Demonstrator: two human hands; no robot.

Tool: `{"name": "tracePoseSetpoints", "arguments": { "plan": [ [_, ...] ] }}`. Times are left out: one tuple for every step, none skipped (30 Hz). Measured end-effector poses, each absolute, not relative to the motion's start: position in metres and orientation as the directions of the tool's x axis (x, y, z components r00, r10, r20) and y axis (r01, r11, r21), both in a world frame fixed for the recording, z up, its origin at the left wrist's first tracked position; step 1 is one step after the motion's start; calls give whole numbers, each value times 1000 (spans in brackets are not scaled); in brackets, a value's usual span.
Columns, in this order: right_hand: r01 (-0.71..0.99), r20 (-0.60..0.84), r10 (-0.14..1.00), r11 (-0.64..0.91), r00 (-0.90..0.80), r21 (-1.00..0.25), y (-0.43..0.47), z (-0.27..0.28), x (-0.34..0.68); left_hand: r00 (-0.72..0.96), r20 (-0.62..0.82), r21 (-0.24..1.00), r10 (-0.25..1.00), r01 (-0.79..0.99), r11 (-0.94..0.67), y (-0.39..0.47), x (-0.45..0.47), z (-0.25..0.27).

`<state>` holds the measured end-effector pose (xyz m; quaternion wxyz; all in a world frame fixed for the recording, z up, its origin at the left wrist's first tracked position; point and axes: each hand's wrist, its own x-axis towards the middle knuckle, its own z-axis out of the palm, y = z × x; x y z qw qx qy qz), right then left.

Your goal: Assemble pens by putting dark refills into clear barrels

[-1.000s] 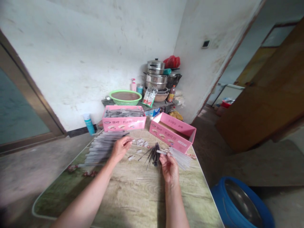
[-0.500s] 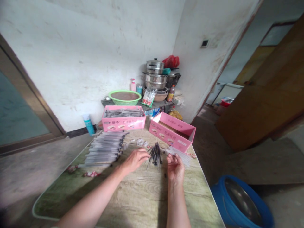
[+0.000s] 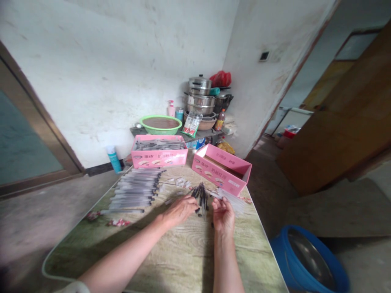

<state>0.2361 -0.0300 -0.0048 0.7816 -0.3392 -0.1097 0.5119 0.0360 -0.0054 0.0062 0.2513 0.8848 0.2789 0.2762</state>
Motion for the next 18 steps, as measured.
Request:
{"name": "tracePoseSetpoints", "arguments": {
  "plan": [
    [-742,-197,868,248,456,-623,-30,-4,235,705,336,565,625,380,-732,-5,35,7],
    [-747,-203,868,246,454,-618,-30,-4,234,715,322,534,620,404,-743,-5,34,8],
    [-747,-201,869,245,452,-618,-30,-3,233,718,311,515,622,422,-746,-5,33,9],
    [-744,-197,870,246,451,-621,-30,-3,233,712,304,518,633,434,-737,-6,33,9],
    [-741,-191,872,246,451,-625,-31,-3,232,702,301,527,646,442,-726,-6,33,10],
    [-737,-186,873,246,450,-630,-31,-3,232,692,303,530,655,449,-719,-7,33,10],
    [-733,-179,875,246,449,-634,-31,-3,231,686,308,526,659,455,-719,-7,33,10],
    [-731,-174,878,246,447,-637,-31,-3,231,682,315,516,660,460,-722,-8,33,10],
    [-730,-169,880,245,444,-638,-31,-3,231,682,322,504,657,464,-728,-8,33,9],
    [-730,-167,882,244,441,-638,-31,-2,230,682,328,494,654,466,-734,-9,33,9],
    [-732,-167,884,241,436,-637,-31,-2,230,683,332,487,651,466,-738,-9,34,8],
    [-735,-168,886,237,431,-636,-32,-1,229,684,332,486,649,466,-739,-9,34,7],
    [-736,-170,888,232,427,-636,-32,0,228,685,327,490,651,466,-737,-9,34,7],
    [-736,-168,891,227,421,-638,-32,1,227,685,322,500,653,463,-732,-10,34,7],
    [-733,-163,896,222,414,-643,-33,2,226,681,318,516,659,459,-724,-10,35,7],
    [-727,-153,902,216,405,-652,-34,3,225,670,318,540,671,453,-709,-10,35,8],
    [-720,-140,909,210,393,-662,-34,4,224,650,320,574,689,446,-687,-10,35,9],
    [-713,-125,916,204,380,-671,-35,5,222,618,329,612,714,436,-659,-9,35,11]
  ]
}}
